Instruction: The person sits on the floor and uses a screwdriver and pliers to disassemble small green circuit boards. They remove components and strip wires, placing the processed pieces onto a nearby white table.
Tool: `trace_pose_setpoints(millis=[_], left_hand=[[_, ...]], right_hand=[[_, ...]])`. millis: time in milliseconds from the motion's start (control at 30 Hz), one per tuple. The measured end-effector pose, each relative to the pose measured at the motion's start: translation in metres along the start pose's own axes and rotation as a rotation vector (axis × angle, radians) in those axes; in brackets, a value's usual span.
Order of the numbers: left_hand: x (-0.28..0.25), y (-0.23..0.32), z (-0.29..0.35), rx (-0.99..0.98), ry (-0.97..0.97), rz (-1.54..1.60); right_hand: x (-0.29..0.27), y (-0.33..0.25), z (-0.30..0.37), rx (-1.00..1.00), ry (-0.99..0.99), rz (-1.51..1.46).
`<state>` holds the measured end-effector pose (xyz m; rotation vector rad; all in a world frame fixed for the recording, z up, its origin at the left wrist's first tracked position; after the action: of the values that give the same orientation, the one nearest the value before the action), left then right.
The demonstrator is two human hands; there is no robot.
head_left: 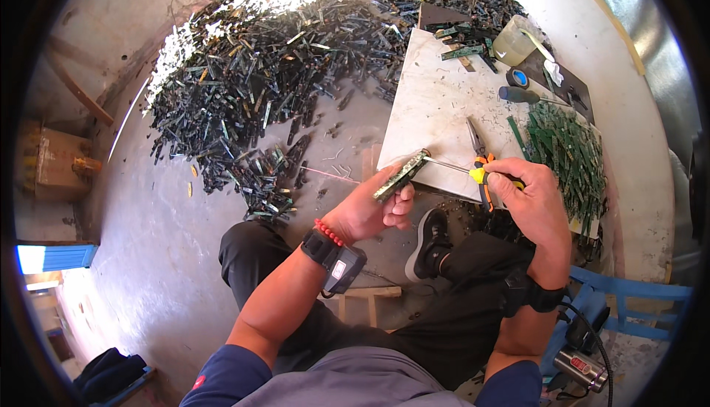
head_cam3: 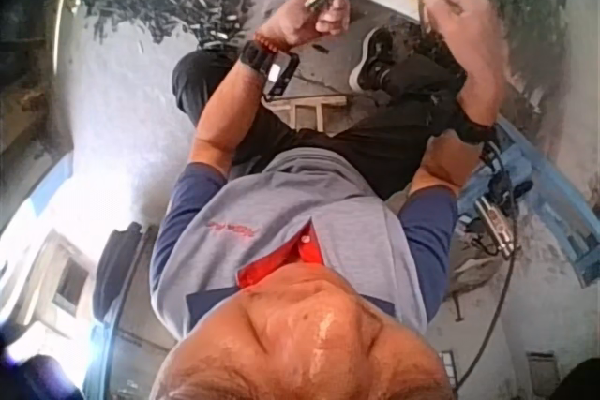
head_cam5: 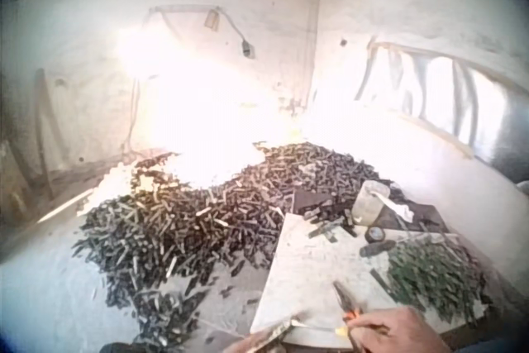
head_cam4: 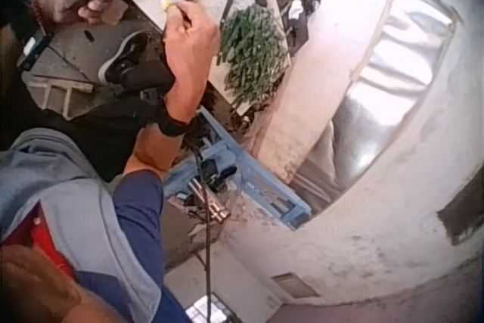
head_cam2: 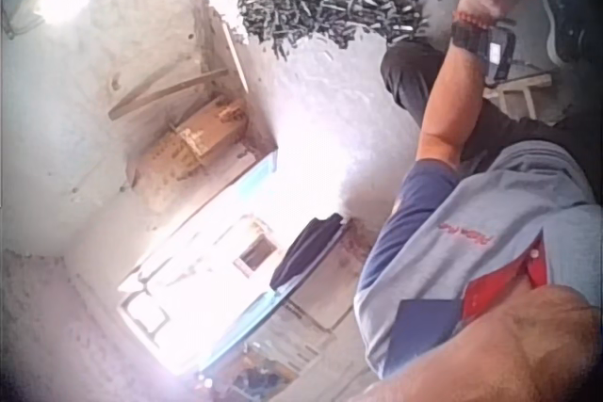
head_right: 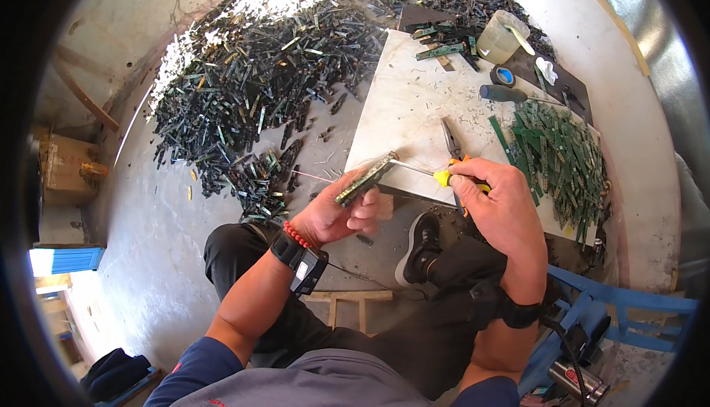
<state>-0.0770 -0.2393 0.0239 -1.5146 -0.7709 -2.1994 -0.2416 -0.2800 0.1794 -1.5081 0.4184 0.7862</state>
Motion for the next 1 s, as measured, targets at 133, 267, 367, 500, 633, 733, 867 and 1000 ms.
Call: trace_pose_setpoints(millis=[133,267,367,500,633,733,867,1000], left_hand=[[0.006,0.003,0.003,0.004,-0.006,-0.046],[0.001,0.002,0.002,0.028,0.055,0.001],[-0.002,0.002,0.004,0.024,0.03,0.024],[-0.007,0.002,0.003,0.009,-0.071,0.018],[-0.01,0.001,-0.001,0.075,0.025,-0.03],[-0.008,0.002,-0.002,0.122,-0.035,-0.055],[-0.008,-0.002,-0.003,0.077,-0.021,-0.048],[-0.005,-0.01,0.001,0.001,0.018,-0.105]], right_hand=[[0.002,0.003,-0.001,-0.017,0.04,-0.021],[0.005,0.0,-0.001,0.022,0.046,-0.012],[0.005,-0.016,-0.004,-0.021,0.011,0.158],[0.008,-0.028,-0.009,-0.026,0.004,0.267],[0.013,-0.042,-0.01,-0.045,-0.008,0.368],[0.014,-0.036,-0.011,-0.026,-0.012,0.302],[0.014,-0.023,-0.008,0.009,0.002,0.228],[0.012,-0.045,0.002,-0.052,0.031,0.422]])
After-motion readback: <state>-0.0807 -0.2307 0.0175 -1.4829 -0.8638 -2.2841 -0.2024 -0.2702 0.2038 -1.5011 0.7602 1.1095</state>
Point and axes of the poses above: each hand's wrist, its own z-axis away from the middle knuckle, its own x-axis out of the palm, y = z × x, the point moved 8 cm from there along -z, towards the middle knuckle, and after that the axes turned 5 degrees about z, right-handed, at the moved point
